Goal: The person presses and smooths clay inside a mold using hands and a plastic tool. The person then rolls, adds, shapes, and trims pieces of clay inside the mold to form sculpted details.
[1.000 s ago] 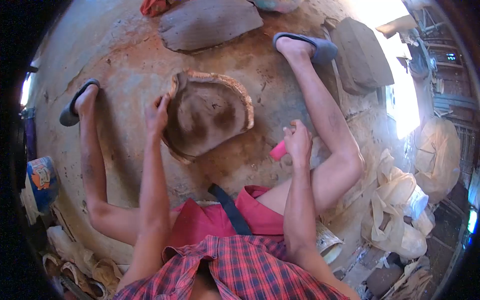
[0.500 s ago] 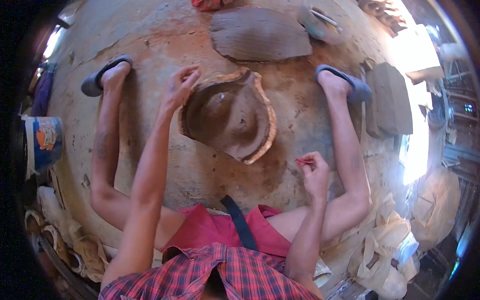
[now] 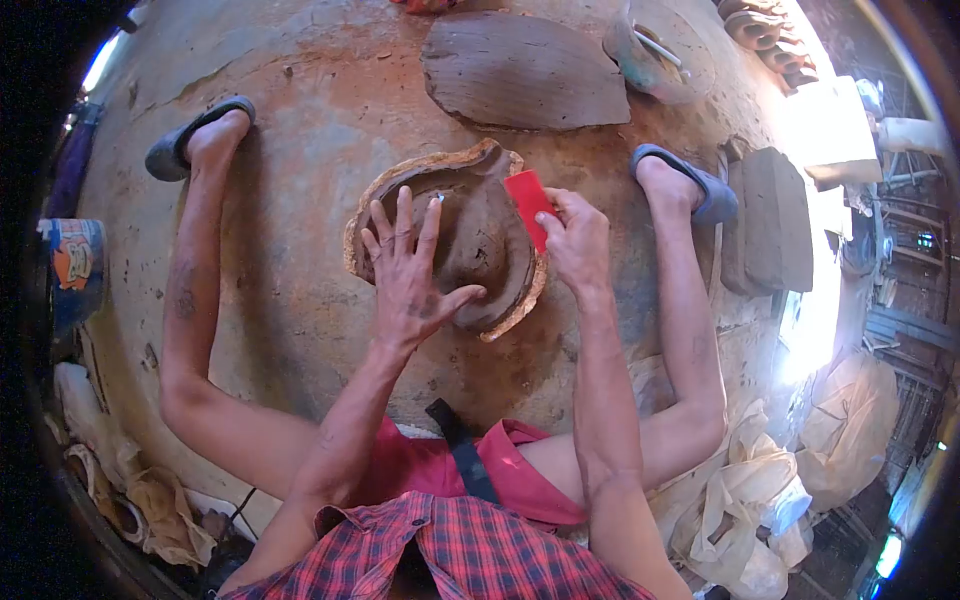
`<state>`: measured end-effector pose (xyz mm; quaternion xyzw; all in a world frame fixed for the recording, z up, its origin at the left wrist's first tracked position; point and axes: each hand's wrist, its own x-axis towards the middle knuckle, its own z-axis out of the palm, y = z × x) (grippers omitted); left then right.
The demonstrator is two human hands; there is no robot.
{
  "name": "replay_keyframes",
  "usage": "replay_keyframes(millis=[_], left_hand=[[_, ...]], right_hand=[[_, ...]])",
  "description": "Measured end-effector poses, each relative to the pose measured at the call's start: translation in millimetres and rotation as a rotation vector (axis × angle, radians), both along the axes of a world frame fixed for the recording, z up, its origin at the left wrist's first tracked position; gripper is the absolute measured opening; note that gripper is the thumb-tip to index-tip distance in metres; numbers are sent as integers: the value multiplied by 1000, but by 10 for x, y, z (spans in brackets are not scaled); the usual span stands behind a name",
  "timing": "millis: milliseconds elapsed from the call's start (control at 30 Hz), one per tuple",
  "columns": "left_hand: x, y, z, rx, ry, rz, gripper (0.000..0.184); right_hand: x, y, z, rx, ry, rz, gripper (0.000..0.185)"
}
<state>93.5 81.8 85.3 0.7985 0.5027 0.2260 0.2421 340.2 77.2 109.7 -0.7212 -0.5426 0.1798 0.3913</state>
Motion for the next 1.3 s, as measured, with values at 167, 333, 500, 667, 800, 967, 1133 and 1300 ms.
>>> replay_keyframes(millis=[167,333,500,667,800,967,1133,1300], left_hand=[[85,88,-50,2,41,-12,137],[92,108,-84,-5,90,-40,139],[89,109,-132,13,82,-24,139],[90,124,-129,-1,35,-6,137],[88,138,-124,18,62,4,135],[84,157,-106,4,28,6,132],[86,180,-98,27,-13,-53,129],[29,236,-76,98,-131,-299,107]], right_hand=[[-132,187,113,-400,1,117,29],[-86,243,-16,-370,-14,194,28],[-109,254,-66,-320,-34,235,29],[-92,267,-42,-436,-74,307,30],[-127,180,-50,-418,-54,308,30],[-249,-144,-61,-459,3,388,33],[-313,-420,-101,-399,78,318,35],[-575,-548,367,-369,-12,366,29]])
